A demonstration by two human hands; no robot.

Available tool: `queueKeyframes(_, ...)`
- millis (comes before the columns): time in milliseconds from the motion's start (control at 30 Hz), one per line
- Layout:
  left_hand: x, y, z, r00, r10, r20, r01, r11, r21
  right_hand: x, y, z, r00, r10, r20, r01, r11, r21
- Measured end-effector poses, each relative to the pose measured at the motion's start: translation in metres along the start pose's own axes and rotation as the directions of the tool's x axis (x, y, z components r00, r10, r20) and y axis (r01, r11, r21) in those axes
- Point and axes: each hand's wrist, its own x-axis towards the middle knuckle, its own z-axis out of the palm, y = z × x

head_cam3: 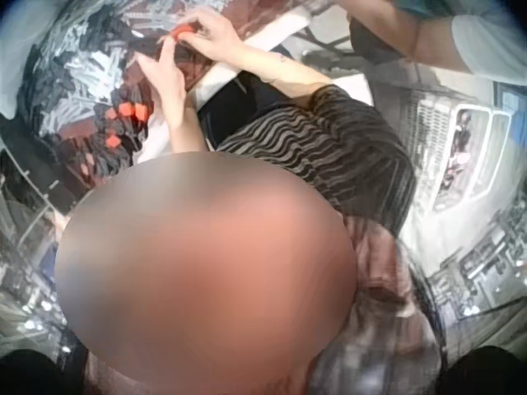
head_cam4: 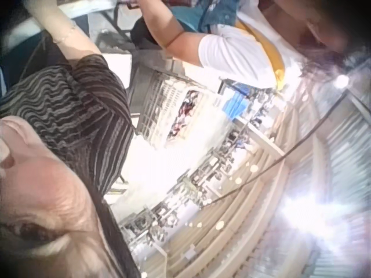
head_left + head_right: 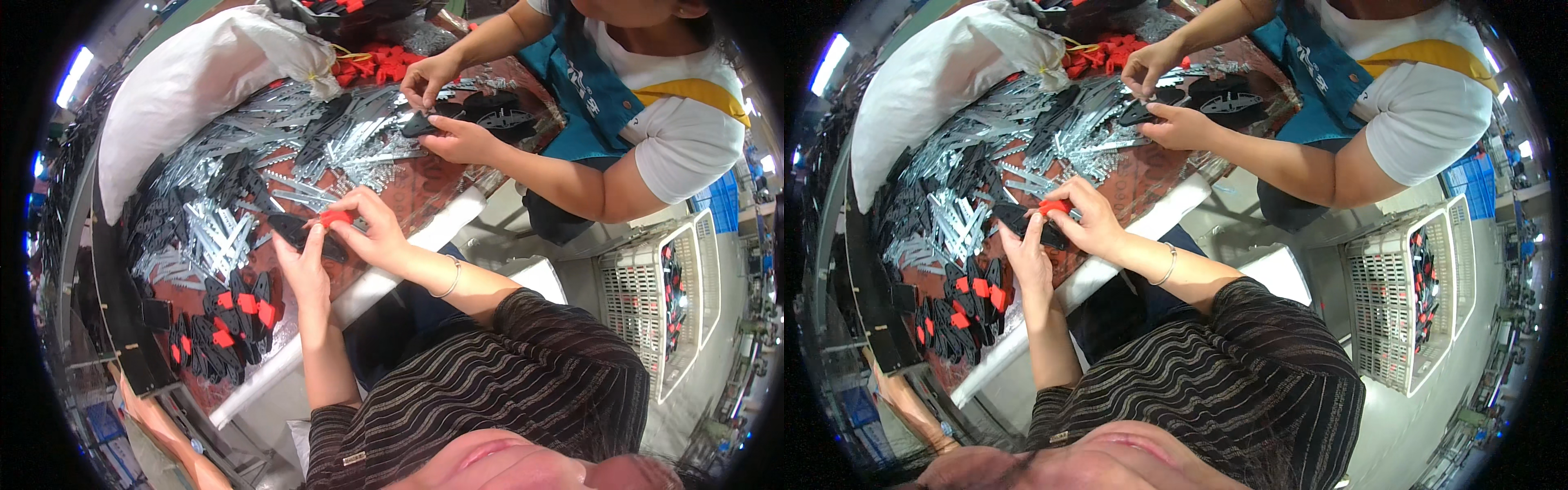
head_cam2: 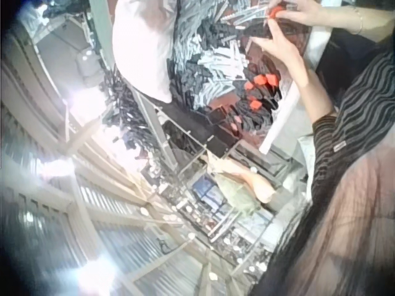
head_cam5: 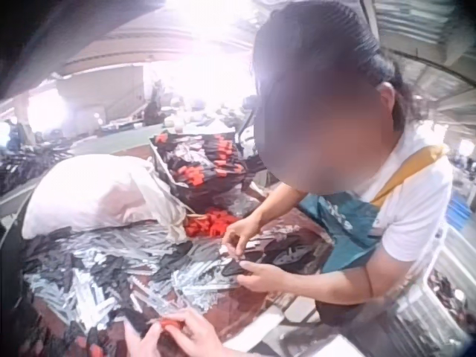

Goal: The person repeatedly picks a black plastic component and a red plastic component from a table, joins them by hand, and places the assembled pair into a nearby bin. The person continues this one-at-a-time assembly throughout the clip.

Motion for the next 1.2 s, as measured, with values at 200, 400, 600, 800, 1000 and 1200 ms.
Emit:
queueKeyframes(200, -0.024, 0.011, 0.006, 0.996, -0.075, 0.039, 0.074, 0.997, 0.029, -0.016, -0.01, -0.001, 0.927, 0.368, 0.077, -0.37, 0.858, 0.357)
queueKeyframes(400, -0.051, 0.006, 0.004, 0.988, -0.133, 0.084, 0.142, 0.983, -0.115, -0.025, -0.022, -0.019, 0.898, 0.367, 0.242, -0.432, 0.84, 0.328)
queueKeyframes(600, -0.049, 0.006, 0.008, 0.986, -0.148, -0.072, 0.134, 0.976, -0.17, -0.012, -0.013, -0.032, 0.908, 0.36, 0.214, -0.415, 0.837, 0.356)
queueKeyframes(800, -0.048, 0.003, 0.021, 0.987, -0.161, -0.029, 0.152, 0.967, -0.204, -0.02, -0.014, -0.037, 0.891, 0.376, 0.252, -0.441, 0.847, 0.296)
queueKeyframes(1000, -0.048, 0.0, 0.022, 0.988, -0.156, 0.001, 0.153, 0.967, -0.203, -0.02, -0.013, -0.042, 0.88, 0.379, 0.285, -0.465, 0.806, 0.367)
queueKeyframes(1200, -0.051, -0.001, 0.024, 0.978, -0.208, 0.023, 0.208, 0.953, -0.22, -0.019, -0.014, -0.052, 0.842, 0.404, 0.357, -0.524, 0.768, 0.368)
